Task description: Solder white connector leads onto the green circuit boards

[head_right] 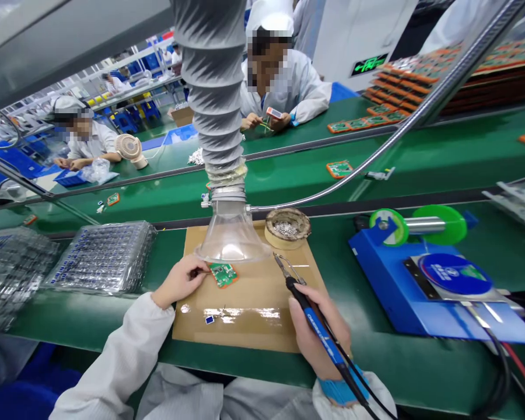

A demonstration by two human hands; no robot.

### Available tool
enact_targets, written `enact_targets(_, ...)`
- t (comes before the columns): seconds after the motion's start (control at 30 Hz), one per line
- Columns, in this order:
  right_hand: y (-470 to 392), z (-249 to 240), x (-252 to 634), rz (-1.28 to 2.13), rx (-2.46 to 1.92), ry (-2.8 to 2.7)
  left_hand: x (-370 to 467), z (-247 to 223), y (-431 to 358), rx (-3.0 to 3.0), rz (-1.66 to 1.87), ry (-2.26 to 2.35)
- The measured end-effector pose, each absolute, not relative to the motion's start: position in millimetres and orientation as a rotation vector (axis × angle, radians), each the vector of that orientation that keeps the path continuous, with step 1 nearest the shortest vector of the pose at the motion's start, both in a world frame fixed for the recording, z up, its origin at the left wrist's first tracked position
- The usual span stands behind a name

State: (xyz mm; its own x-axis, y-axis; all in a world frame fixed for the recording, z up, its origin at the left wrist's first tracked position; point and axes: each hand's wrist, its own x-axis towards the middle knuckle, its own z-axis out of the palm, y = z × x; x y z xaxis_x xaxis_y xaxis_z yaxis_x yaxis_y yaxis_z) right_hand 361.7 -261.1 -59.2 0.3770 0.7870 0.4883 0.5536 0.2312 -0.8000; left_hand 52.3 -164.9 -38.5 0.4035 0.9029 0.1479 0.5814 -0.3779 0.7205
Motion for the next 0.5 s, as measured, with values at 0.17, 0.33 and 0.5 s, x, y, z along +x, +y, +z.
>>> enact_targets(0.17, -260, -55, 339, 0.413, -1.472, -1.341, 76, -40, -160, 2.341, 0.538, 1.021)
enact_targets(0.33, -248, -57, 309, 0.653, -1.434, -1.46, 83, -35, -171, 2.395, 0.58, 1.009)
enact_targets(0.5, -244, -63, 300, 0.747, -1.449, -1.593, 78, -15, -212, 2.212, 0.697, 1.22)
